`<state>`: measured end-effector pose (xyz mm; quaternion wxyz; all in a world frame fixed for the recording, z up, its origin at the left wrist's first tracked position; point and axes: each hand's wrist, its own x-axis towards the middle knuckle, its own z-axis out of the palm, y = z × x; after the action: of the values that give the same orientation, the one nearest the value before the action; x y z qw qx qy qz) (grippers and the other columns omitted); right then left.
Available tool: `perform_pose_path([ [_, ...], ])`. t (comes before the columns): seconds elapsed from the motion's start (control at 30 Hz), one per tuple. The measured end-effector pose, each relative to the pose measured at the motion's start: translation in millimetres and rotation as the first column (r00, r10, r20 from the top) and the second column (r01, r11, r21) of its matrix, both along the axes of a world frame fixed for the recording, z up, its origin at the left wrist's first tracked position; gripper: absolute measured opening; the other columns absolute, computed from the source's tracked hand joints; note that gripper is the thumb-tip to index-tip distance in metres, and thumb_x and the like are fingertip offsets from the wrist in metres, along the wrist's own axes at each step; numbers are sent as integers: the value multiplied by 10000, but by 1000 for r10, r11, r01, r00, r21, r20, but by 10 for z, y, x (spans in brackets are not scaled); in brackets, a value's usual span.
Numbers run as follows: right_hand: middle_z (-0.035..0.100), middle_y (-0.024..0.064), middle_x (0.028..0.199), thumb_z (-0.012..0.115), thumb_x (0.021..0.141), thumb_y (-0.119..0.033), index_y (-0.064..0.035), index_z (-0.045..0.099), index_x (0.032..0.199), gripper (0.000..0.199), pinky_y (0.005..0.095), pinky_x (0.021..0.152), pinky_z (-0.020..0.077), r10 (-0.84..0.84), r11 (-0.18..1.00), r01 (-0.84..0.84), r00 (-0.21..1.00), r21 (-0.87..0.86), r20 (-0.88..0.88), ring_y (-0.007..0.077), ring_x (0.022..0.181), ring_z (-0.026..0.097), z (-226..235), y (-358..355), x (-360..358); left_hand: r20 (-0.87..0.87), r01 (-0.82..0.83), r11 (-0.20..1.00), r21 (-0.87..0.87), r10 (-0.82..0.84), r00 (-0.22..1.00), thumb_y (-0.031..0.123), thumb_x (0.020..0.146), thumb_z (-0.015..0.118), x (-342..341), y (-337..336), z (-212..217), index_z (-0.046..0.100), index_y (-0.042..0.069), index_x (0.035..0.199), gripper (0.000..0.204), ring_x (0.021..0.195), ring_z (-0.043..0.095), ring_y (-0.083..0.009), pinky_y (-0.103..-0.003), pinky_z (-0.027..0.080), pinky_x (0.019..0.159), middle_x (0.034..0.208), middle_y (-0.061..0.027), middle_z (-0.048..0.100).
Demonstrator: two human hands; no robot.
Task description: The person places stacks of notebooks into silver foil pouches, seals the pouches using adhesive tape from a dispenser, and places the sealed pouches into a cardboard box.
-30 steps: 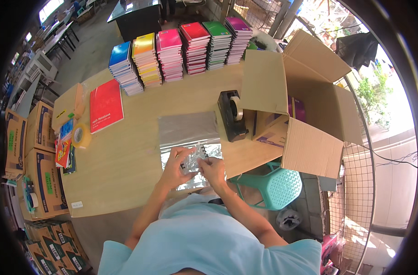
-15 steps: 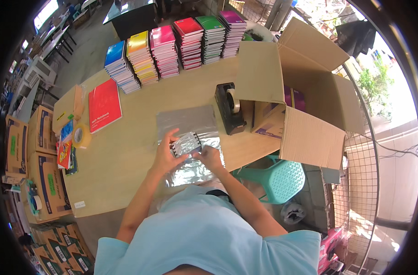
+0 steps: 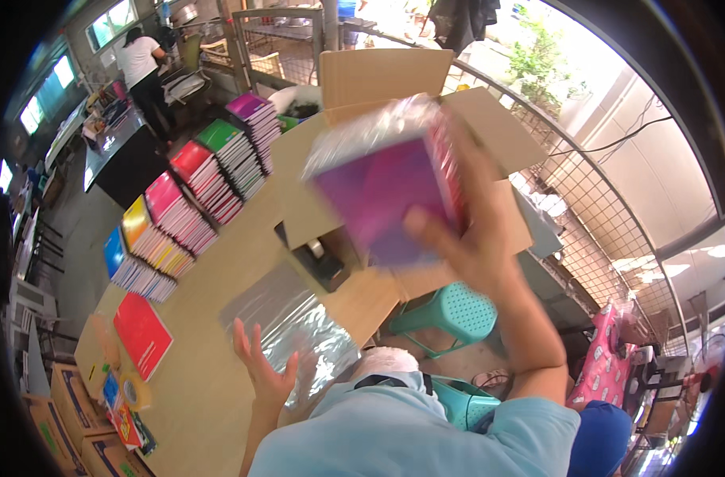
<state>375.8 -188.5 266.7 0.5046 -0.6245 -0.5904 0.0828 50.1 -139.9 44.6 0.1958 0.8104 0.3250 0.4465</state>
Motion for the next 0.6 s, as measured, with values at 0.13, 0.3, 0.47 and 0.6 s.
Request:
perform_pose_path([
  [0.13, 613, 215, 1079, 739, 839, -292, -73, 390, 1452, 739, 417, 882, 501, -328, 887, 437, 822, -147, 466, 321, 998, 643, 230, 640, 1097, -559, -230, 914, -335, 4, 829, 239, 733, 805, 80, 21, -585, 261, 64, 1513, 967, 1417, 188, -511, -565, 296, 1106, 1561, -316, 84],
  [0.3, 682, 142, 865, 729, 842, -387, -44, 656, 1093, 431, 374, 541, 527, -49, 362, 282, 957, -889, 284, 214, 713, 662, -750, 1590, 2287, -843, -657, 579, -482, -104, 527, 381, 686, 857, 117, -191, -1268, 108, 57, 1546, 1185, 1426, 121, -555, -625, 234, 1117, 1571, -337, -11],
  [0.47, 673, 115, 1073, 786, 828, -273, -27, 602, 1213, 492, 381, 784, 554, -350, 19, -323, 884, -946, -309, 250, 986, 644, -2262, 1738, 2729, -839, -677, 543, -497, -103, 534, 390, 666, 846, 274, -132, -1249, 70, 35, 1547, 1227, 1423, 98, -573, -590, 194, 1152, 1566, -353, -4],
  [0.6, 657, 113, 1123, 801, 820, -240, -19, 551, 1254, 547, 398, 869, 535, -204, 303, -347, 886, -887, -417, 252, 1049, 614, -3374, 1522, 2640, -799, -622, 641, -450, 22, 601, 298, 667, 869, 227, -233, -1429, 64, 79, 1560, 1222, 1416, 105, -585, -593, 228, 1134, 1586, -312, -18],
])
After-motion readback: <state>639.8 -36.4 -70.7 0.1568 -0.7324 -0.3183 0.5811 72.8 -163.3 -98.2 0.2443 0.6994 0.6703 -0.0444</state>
